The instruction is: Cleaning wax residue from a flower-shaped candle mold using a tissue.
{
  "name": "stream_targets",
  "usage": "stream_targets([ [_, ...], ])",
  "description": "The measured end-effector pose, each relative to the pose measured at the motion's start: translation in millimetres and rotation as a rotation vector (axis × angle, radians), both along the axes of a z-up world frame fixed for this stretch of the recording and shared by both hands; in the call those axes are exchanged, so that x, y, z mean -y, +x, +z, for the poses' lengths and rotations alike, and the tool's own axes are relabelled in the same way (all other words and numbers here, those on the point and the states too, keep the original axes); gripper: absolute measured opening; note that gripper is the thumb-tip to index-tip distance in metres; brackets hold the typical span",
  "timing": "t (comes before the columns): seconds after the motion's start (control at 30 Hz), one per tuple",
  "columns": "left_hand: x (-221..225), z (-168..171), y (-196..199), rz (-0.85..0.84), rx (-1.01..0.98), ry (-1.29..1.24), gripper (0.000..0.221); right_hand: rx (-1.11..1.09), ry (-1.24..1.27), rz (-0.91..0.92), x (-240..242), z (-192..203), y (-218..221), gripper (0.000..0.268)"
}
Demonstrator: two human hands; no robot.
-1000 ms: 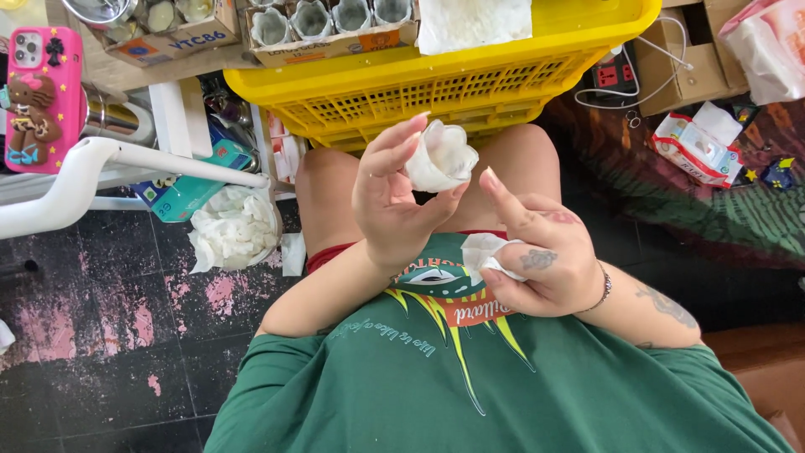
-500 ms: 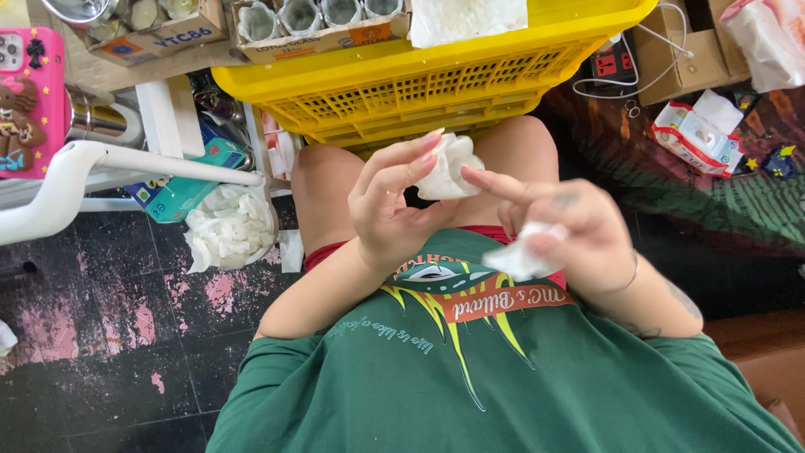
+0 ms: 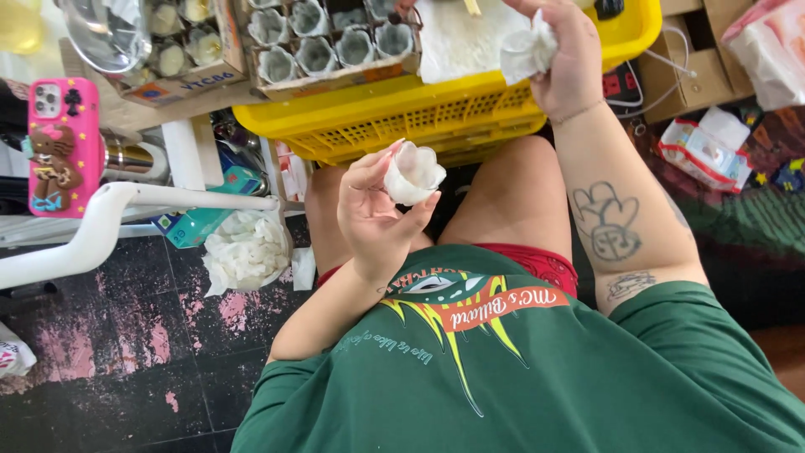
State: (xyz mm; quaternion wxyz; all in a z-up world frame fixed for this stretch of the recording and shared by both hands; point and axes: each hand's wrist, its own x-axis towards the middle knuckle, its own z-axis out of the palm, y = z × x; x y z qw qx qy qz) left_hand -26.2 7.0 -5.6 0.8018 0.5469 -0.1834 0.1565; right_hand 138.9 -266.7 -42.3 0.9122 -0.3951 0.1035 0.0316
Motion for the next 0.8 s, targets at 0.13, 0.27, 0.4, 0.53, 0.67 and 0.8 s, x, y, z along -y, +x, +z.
stream_targets([
  [0.13, -3, 4, 7, 0.016, -0.019, -0.035, 0.064, 0.225, -0.327, 0.056, -8, -30, 58, 0.016],
  [0.27, -4, 4, 16, -0.009, -0.028, -0.047, 0.065, 0.601, -1.221, 0.011, -17, -29, 80, 0.02],
  [0.4, -7, -1, 17, -0.012, -0.049, -0.056, 0.064, 0.837, -1.974, 0.057, -34, -20, 71, 0.025],
  [0.53, -8, -1, 17, 0.001, -0.055, -0.036, 0.063, 0.684, -2.112, 0.084, -43, 0, 55, 0.031],
  [0.67, -6, 0, 14, -0.026, -0.057, -0.057, 0.064, 0.672, -2.15, 0.103, -35, -1, 47, 0.028],
  [0.8, -6, 0, 10, -0.087, -0.092, -0.088, 0.064, 0.675, -2.012, 0.071, -25, 9, 24, 0.033],
])
